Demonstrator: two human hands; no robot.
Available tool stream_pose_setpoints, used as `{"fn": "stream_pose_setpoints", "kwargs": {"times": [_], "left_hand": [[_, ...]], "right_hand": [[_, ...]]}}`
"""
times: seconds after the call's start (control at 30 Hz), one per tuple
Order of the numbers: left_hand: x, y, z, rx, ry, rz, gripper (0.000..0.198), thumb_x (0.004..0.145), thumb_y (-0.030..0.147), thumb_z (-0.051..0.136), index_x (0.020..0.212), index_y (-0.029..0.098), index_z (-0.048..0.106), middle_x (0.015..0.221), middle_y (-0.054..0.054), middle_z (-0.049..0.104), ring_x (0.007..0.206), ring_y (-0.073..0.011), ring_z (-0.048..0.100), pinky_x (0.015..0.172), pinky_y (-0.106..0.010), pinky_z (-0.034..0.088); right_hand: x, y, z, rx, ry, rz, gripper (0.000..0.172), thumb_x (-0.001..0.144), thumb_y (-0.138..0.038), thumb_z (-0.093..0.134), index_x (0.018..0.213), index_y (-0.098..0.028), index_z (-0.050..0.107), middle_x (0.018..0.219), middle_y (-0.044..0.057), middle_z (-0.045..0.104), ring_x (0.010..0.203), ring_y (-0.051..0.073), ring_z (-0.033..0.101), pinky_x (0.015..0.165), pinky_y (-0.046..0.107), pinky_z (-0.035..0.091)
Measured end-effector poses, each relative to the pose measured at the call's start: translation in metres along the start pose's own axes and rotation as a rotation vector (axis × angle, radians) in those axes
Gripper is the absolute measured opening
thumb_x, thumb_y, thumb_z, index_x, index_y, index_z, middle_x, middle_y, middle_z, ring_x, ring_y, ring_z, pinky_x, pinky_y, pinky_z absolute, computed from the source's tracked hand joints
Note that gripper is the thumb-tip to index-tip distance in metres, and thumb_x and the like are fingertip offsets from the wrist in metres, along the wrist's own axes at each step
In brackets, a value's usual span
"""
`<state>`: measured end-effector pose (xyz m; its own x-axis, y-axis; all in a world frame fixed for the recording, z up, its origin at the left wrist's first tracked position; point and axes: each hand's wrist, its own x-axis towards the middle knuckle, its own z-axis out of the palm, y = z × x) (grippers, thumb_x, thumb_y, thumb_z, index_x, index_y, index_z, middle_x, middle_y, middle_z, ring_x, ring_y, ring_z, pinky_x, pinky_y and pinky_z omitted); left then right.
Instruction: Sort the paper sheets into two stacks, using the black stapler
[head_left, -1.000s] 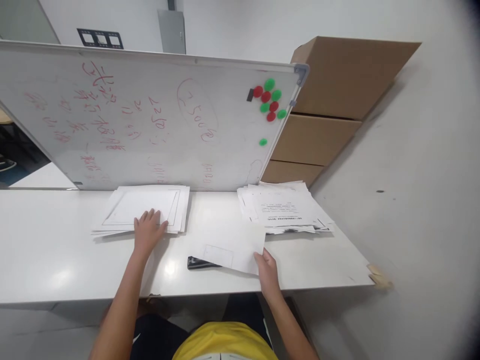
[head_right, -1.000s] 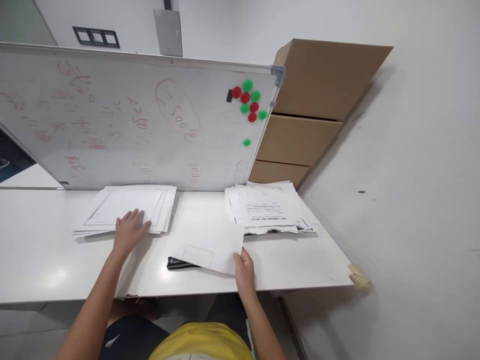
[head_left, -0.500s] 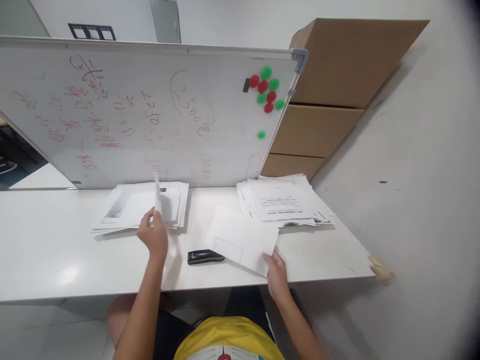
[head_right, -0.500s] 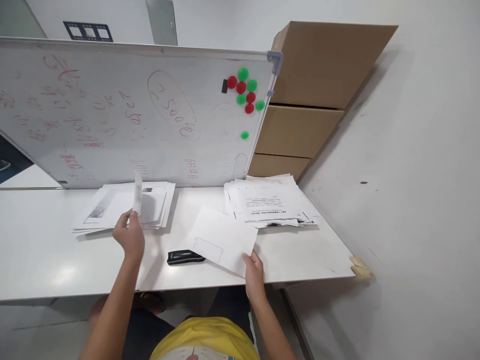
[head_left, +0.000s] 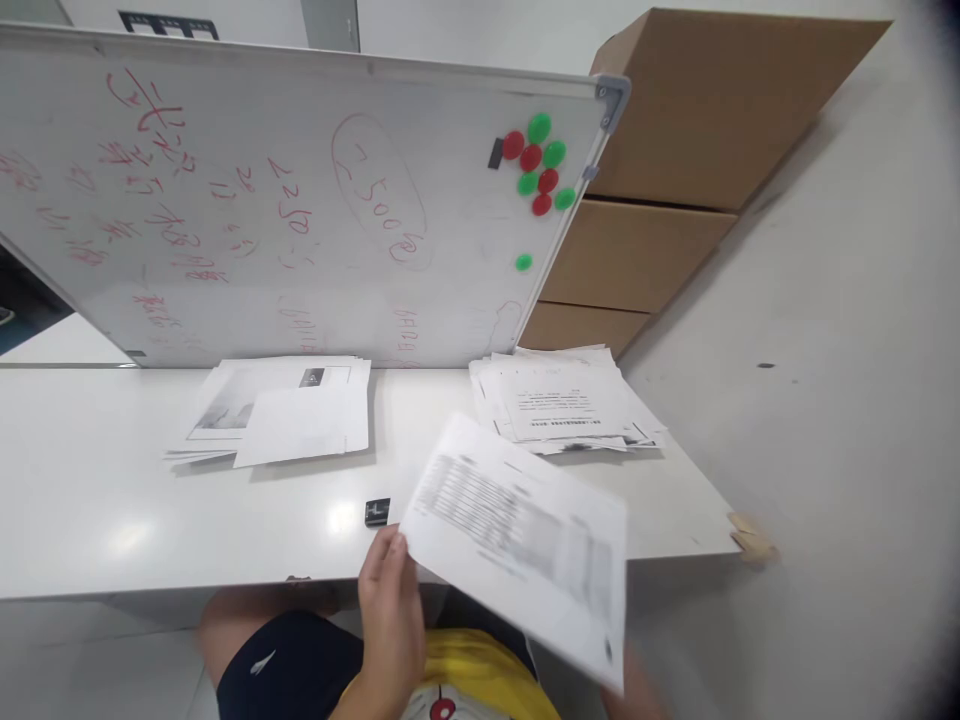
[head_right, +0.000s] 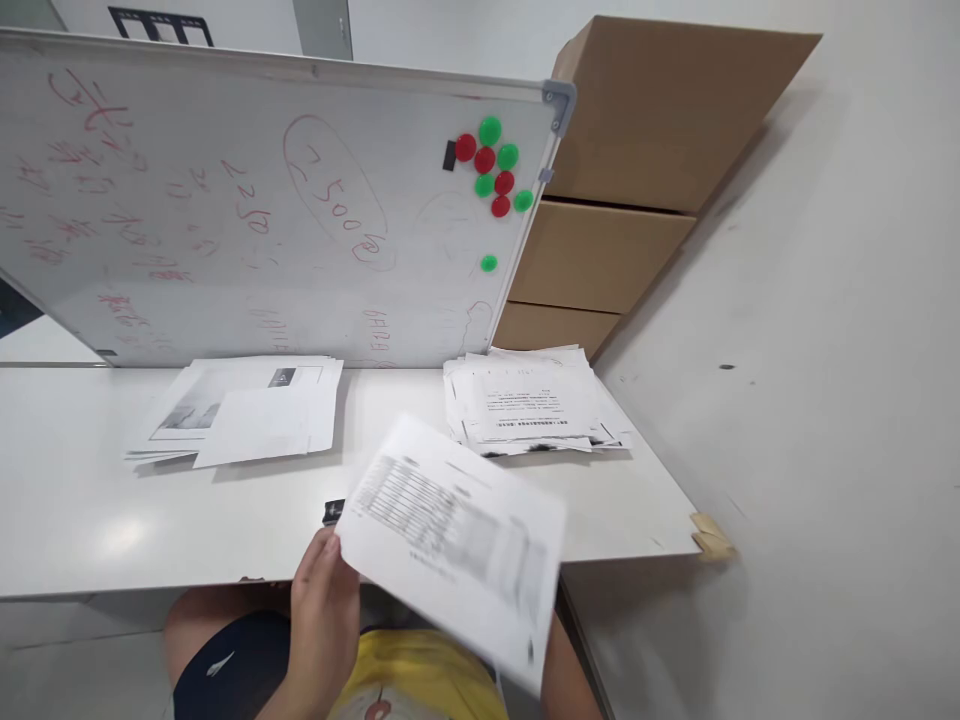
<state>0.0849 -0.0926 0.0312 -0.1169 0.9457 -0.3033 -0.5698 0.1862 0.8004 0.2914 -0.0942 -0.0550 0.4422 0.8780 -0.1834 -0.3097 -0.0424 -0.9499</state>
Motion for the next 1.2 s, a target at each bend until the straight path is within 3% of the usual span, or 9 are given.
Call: {"fn": "stream_pose_setpoints", "kwargs": {"times": [0.1, 0.2, 0.33, 0.47, 0.67, 0.8, 0.9, 1.03, 1.2], "left_hand": [[0.009, -0.021, -0.032, 0.178, 0.213, 0.141, 0.03, 0.073, 0.047, 0.07, 0.086, 0.02, 0.066, 0.121, -0.008, 0.061, 0.121, -0.0275, 0.05, 0.102, -0.036, 0.04], [0.01, -0.029, -0.06, 0.362, 0.223, 0.252, 0.026, 0.077, 0.047, 0.064, 0.08, 0.021, 0.065, 0.134, -0.008, 0.054, 0.131, -0.0302, 0.041, 0.108, -0.04, 0.035], [0.011, -0.033, -0.086, 0.459, 0.186, 0.271, 0.03, 0.076, 0.05, 0.062, 0.078, 0.021, 0.067, 0.107, -0.008, 0.068, 0.104, -0.0295, 0.061, 0.087, -0.037, 0.052], [0.013, -0.038, -0.1, 0.536, 0.199, 0.258, 0.036, 0.072, 0.055, 0.064, 0.078, 0.02, 0.069, 0.084, -0.005, 0.07, 0.083, -0.0246, 0.065, 0.072, -0.032, 0.055], [0.017, -0.045, -0.104, 0.67, 0.303, 0.313, 0.045, 0.066, 0.059, 0.067, 0.084, 0.019, 0.072, 0.093, -0.006, 0.071, 0.093, -0.0277, 0.064, 0.084, -0.037, 0.053], [0.023, -0.052, -0.105, 0.666, 0.293, 0.389, 0.041, 0.067, 0.056, 0.068, 0.084, 0.019, 0.071, 0.093, -0.006, 0.071, 0.094, -0.0272, 0.065, 0.092, -0.04, 0.05], [0.027, -0.052, -0.1, 0.555, 0.213, 0.471, 0.039, 0.072, 0.048, 0.069, 0.101, 0.022, 0.066, 0.104, -0.006, 0.069, 0.097, -0.0239, 0.065, 0.09, -0.036, 0.051], [0.031, -0.047, -0.084, 0.406, 0.047, 0.492, 0.055, 0.073, 0.04, 0.072, 0.123, 0.026, 0.053, 0.111, -0.007, 0.066, 0.103, -0.0228, 0.064, 0.087, -0.034, 0.053], [0.032, -0.048, -0.074, 0.405, -0.041, 0.487, 0.05, 0.073, 0.041, 0.073, 0.116, 0.023, 0.057, 0.1, -0.008, 0.069, 0.096, -0.0218, 0.066, 0.087, -0.034, 0.053]], "right_hand": [[-0.007, -0.001, 0.003, 0.008, -0.022, 0.024, 0.045, 0.062, -0.038, 0.075, 0.104, -0.02, 0.071, 0.089, 0.007, 0.077, 0.098, 0.031, 0.067, 0.09, 0.045, 0.048], [-0.018, -0.003, 0.007, 0.023, -0.091, 0.095, 0.042, 0.063, -0.038, 0.076, 0.101, -0.021, 0.072, 0.091, 0.008, 0.076, 0.098, 0.032, 0.066, 0.091, 0.046, 0.047], [-0.027, -0.011, 0.013, 0.073, -0.24, 0.24, 0.035, 0.065, -0.036, 0.075, 0.097, -0.022, 0.073, 0.094, 0.008, 0.076, 0.099, 0.031, 0.066, 0.091, 0.044, 0.047], [-0.025, -0.019, 0.018, 0.106, -0.231, 0.303, 0.039, 0.067, -0.052, 0.069, 0.09, -0.02, 0.075, 0.091, 0.009, 0.076, 0.097, 0.033, 0.067, 0.088, 0.046, 0.048], [-0.023, -0.018, 0.014, 0.167, -0.304, 0.367, 0.079, 0.065, -0.086, 0.045, 0.097, -0.02, 0.074, 0.098, 0.015, 0.074, 0.106, 0.034, 0.063, 0.091, 0.049, 0.046], [-0.021, -0.015, 0.008, 0.082, -0.218, 0.214, 0.06, 0.061, -0.068, 0.071, 0.097, -0.021, 0.074, 0.101, 0.013, 0.074, 0.102, 0.034, 0.065, 0.093, 0.05, 0.045], [-0.018, -0.016, 0.005, -0.05, -0.232, 0.082, 0.044, 0.066, -0.049, 0.078, 0.097, -0.019, 0.074, 0.098, 0.011, 0.075, 0.1, 0.031, 0.066, 0.095, 0.048, 0.045], [-0.014, -0.017, 0.006, -0.151, -0.19, -0.042, 0.035, 0.072, -0.049, 0.073, 0.092, -0.02, 0.075, 0.092, 0.008, 0.076, 0.094, 0.029, 0.067, 0.09, 0.045, 0.049], [-0.013, -0.013, 0.011, -0.169, -0.144, -0.094, 0.032, 0.071, -0.048, 0.072, 0.087, -0.021, 0.076, 0.088, 0.006, 0.076, 0.09, 0.028, 0.067, 0.085, 0.042, 0.051]]}}
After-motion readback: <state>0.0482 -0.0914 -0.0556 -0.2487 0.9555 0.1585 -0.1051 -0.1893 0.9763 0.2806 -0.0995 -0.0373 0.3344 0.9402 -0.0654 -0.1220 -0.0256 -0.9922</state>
